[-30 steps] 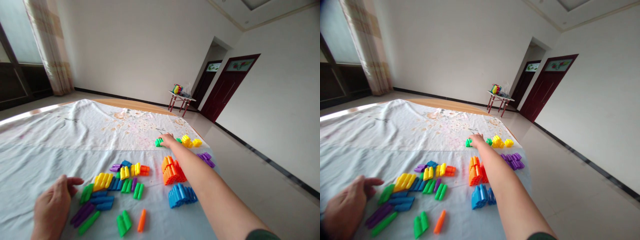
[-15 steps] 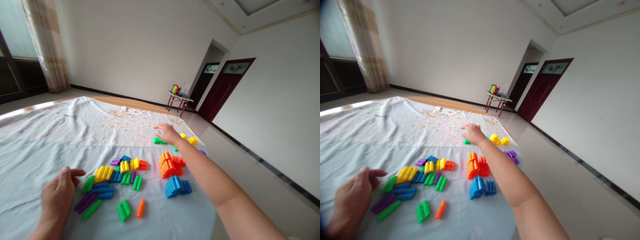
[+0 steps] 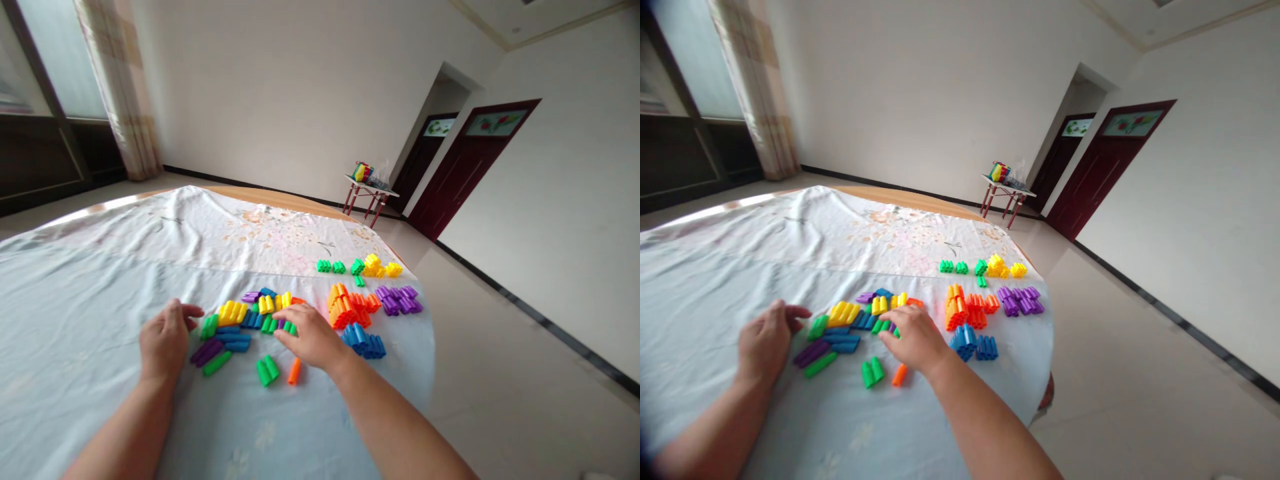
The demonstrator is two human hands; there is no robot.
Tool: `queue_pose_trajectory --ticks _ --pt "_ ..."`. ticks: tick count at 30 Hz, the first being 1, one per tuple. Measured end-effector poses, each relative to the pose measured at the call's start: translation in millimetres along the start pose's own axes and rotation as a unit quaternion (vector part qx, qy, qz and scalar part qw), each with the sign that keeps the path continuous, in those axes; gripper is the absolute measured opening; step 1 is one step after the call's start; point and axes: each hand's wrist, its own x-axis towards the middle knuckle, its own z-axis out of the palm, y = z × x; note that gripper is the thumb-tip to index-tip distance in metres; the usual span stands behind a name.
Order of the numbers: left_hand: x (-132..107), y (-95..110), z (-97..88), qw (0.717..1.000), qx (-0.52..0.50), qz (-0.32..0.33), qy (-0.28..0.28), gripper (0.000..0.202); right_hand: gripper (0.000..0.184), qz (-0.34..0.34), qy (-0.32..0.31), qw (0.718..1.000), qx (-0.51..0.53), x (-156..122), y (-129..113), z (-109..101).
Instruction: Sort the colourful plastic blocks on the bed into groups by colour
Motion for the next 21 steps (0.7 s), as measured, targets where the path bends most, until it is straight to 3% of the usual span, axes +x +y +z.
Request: queue_pose_trajectory --ticks 6,12,17,21 --pt "-4 1 -3.6 1.000 -0.003 -0.001 -0.004 0.043 0.027 0.048 -0.051 0.998 -0.001 -16 8 12" --pt "-2 2 -2.6 1.000 -0.001 -0.017 0.010 0.043 0.050 0.021 -0.145 0.989 -0.015 -26 1 26" --pt "-3 4 -3.7 1.000 0.006 -0.018 0.000 0.042 0.046 0.047 -0.104 0.992 -0.049 -21 2 44" --pt "-3 2 -3.0 1.000 0.016 -0.013 0.006 0.044 0.050 0.044 -0.078 0.995 -0.048 -20 2 46"
